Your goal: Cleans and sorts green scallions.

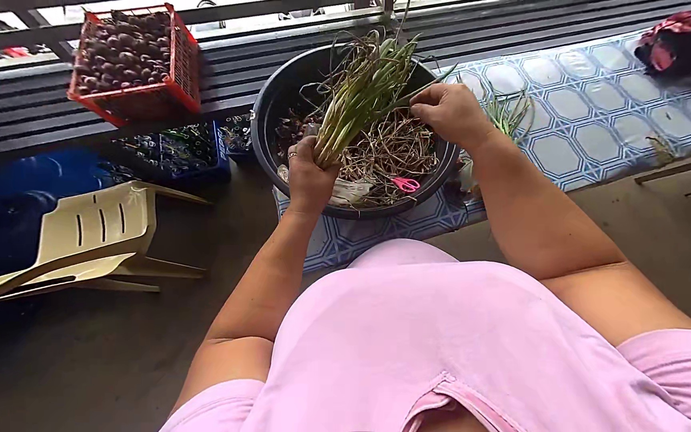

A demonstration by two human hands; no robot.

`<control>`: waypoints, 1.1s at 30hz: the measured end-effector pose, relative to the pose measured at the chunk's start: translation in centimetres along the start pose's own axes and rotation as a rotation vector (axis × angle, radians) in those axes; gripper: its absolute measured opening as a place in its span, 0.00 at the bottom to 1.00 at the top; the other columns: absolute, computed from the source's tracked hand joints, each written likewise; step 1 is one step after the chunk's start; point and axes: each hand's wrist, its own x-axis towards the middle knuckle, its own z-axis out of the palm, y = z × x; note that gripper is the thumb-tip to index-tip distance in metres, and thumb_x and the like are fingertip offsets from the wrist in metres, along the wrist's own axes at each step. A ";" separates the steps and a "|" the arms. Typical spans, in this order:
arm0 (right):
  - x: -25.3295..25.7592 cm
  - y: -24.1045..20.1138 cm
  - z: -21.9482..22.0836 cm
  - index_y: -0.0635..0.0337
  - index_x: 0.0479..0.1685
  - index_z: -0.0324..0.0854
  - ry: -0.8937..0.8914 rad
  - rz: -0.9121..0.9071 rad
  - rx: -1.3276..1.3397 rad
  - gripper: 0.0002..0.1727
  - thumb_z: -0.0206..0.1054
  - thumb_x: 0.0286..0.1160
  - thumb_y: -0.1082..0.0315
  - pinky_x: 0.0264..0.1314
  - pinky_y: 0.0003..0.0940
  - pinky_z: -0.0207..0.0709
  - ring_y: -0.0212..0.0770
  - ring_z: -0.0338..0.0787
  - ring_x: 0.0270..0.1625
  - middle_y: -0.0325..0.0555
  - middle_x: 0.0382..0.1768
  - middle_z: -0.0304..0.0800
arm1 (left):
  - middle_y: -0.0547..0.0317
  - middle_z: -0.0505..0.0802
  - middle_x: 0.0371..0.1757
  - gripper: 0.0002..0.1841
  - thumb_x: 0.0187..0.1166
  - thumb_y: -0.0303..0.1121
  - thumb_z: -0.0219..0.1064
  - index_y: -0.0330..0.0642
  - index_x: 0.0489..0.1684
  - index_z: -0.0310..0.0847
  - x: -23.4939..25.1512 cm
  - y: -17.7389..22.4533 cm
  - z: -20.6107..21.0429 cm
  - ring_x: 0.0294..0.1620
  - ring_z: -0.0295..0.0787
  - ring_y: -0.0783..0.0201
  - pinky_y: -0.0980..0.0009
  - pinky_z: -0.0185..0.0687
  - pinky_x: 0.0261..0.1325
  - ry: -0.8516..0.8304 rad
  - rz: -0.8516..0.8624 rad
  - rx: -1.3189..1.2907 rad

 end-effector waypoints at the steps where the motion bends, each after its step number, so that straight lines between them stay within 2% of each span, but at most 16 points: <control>1: -0.2 0.2 -0.2 0.58 0.58 0.90 0.036 -0.006 0.020 0.14 0.66 0.84 0.61 0.66 0.47 0.80 0.40 0.92 0.55 0.47 0.51 0.95 | 0.34 0.82 0.69 0.35 0.63 0.30 0.83 0.35 0.74 0.73 -0.2 0.3 -0.1 0.69 0.82 0.42 0.46 0.77 0.72 -0.011 -0.004 0.033; 2: -0.4 0.2 -0.4 0.58 0.58 0.90 0.074 -0.014 0.040 0.14 0.66 0.83 0.62 0.64 0.44 0.81 0.37 0.92 0.53 0.46 0.50 0.95 | 0.33 0.84 0.69 0.36 0.65 0.30 0.82 0.36 0.76 0.72 -0.4 0.8 -0.4 0.68 0.84 0.40 0.42 0.78 0.72 -0.033 -0.019 0.080; 5: -0.8 -0.3 -0.5 0.57 0.56 0.89 0.138 -0.060 0.078 0.12 0.66 0.83 0.63 0.61 0.36 0.82 0.32 0.92 0.49 0.43 0.48 0.95 | 0.33 0.91 0.57 0.34 0.70 0.34 0.80 0.41 0.79 0.71 -0.5 1.8 -0.7 0.60 0.90 0.34 0.34 0.80 0.62 -0.085 -0.015 0.231; 7: -1.1 -0.7 -0.1 0.57 0.55 0.90 0.175 -0.147 0.057 0.12 0.67 0.82 0.63 0.61 0.34 0.83 0.31 0.92 0.50 0.43 0.49 0.95 | 0.33 0.91 0.58 0.33 0.71 0.33 0.78 0.43 0.78 0.72 -0.5 2.1 -0.5 0.61 0.89 0.33 0.34 0.81 0.61 -0.085 0.042 0.322; 9: -1.4 -1.3 0.5 0.59 0.57 0.90 0.190 -0.309 -0.003 0.13 0.66 0.83 0.65 0.65 0.34 0.83 0.35 0.92 0.55 0.47 0.53 0.94 | 0.32 0.90 0.59 0.31 0.71 0.32 0.77 0.41 0.77 0.75 -0.3 2.1 0.0 0.61 0.89 0.32 0.34 0.82 0.59 -0.050 0.152 0.401; 10: -1.4 -1.5 0.8 0.60 0.58 0.90 0.196 -0.413 -0.051 0.13 0.66 0.82 0.66 0.69 0.35 0.82 0.39 0.92 0.58 0.49 0.55 0.94 | 0.32 0.90 0.60 0.30 0.72 0.31 0.76 0.41 0.76 0.76 -0.2 2.1 0.2 0.59 0.89 0.31 0.33 0.83 0.56 -0.039 0.200 0.429; 12: -1.0 -1.7 1.5 0.58 0.56 0.93 0.195 -0.612 -0.174 0.13 0.67 0.80 0.68 0.74 0.45 0.78 0.51 0.89 0.66 0.51 0.58 0.94 | 0.31 0.89 0.60 0.29 0.73 0.30 0.75 0.41 0.77 0.76 -0.3 2.8 0.5 0.57 0.90 0.30 0.34 0.83 0.53 -0.055 0.231 0.471; 14: -0.6 -1.9 2.4 0.53 0.54 0.94 0.155 -0.728 -0.296 0.12 0.68 0.80 0.66 0.71 0.54 0.76 0.54 0.88 0.67 0.49 0.57 0.95 | 0.32 0.89 0.60 0.28 0.74 0.28 0.73 0.42 0.77 0.76 -0.3 3.5 0.8 0.57 0.90 0.30 0.33 0.83 0.52 -0.087 0.226 0.497; 16: -0.5 -2.6 4.1 0.51 0.52 0.95 0.112 -0.778 -0.401 0.12 0.68 0.79 0.65 0.68 0.56 0.75 0.55 0.88 0.66 0.47 0.56 0.96 | 0.32 0.89 0.61 0.29 0.74 0.28 0.73 0.42 0.78 0.74 -0.3 3.6 0.6 0.58 0.89 0.31 0.34 0.83 0.55 -0.133 0.206 0.540; 18: -0.5 -3.4 5.5 0.51 0.51 0.94 0.056 -0.754 -0.503 0.12 0.64 0.82 0.65 0.70 0.55 0.75 0.51 0.88 0.66 0.45 0.56 0.95 | 0.32 0.89 0.60 0.30 0.75 0.30 0.74 0.43 0.80 0.73 -0.5 3.6 0.4 0.58 0.89 0.30 0.31 0.83 0.53 -0.151 0.209 0.585; 20: -0.3 -3.1 5.7 0.53 0.47 0.94 0.037 -0.711 -0.565 0.12 0.62 0.82 0.68 0.70 0.52 0.74 0.49 0.88 0.65 0.44 0.54 0.95 | 0.28 0.89 0.60 0.30 0.76 0.33 0.75 0.44 0.80 0.72 -0.4 3.4 1.1 0.57 0.88 0.26 0.26 0.81 0.51 -0.146 0.240 0.595; 23: 0.3 -2.7 5.8 0.53 0.46 0.94 0.014 -0.694 -0.606 0.11 0.66 0.79 0.73 0.71 0.50 0.75 0.46 0.89 0.62 0.43 0.49 0.95 | 0.23 0.87 0.61 0.31 0.75 0.36 0.74 0.37 0.78 0.73 -0.2 3.3 1.6 0.61 0.86 0.22 0.24 0.77 0.56 -0.160 0.256 0.571; 27: 0.5 -2.6 5.8 0.57 0.52 0.92 -0.047 -0.634 -0.581 0.11 0.64 0.80 0.72 0.69 0.50 0.76 0.48 0.90 0.62 0.46 0.50 0.95 | 0.25 0.86 0.64 0.31 0.74 0.41 0.76 0.34 0.75 0.75 0.0 4.0 1.3 0.66 0.82 0.26 0.25 0.72 0.65 -0.286 0.186 0.413; 29: 0.3 -2.7 5.9 0.57 0.55 0.91 -0.072 -0.571 -0.544 0.12 0.65 0.81 0.70 0.70 0.51 0.75 0.49 0.90 0.63 0.48 0.51 0.95 | 0.29 0.87 0.61 0.30 0.73 0.41 0.76 0.34 0.72 0.77 0.2 3.8 1.3 0.63 0.84 0.31 0.28 0.72 0.65 -0.377 0.107 0.321; 33: -0.1 -2.6 6.5 0.62 0.59 0.88 -0.073 -0.472 -0.462 0.15 0.67 0.79 0.68 0.69 0.55 0.75 0.53 0.91 0.61 0.54 0.50 0.95 | 0.36 0.91 0.48 0.28 0.79 0.39 0.73 0.38 0.75 0.71 0.0 4.4 2.0 0.46 0.90 0.40 0.35 0.80 0.51 -0.462 0.007 0.240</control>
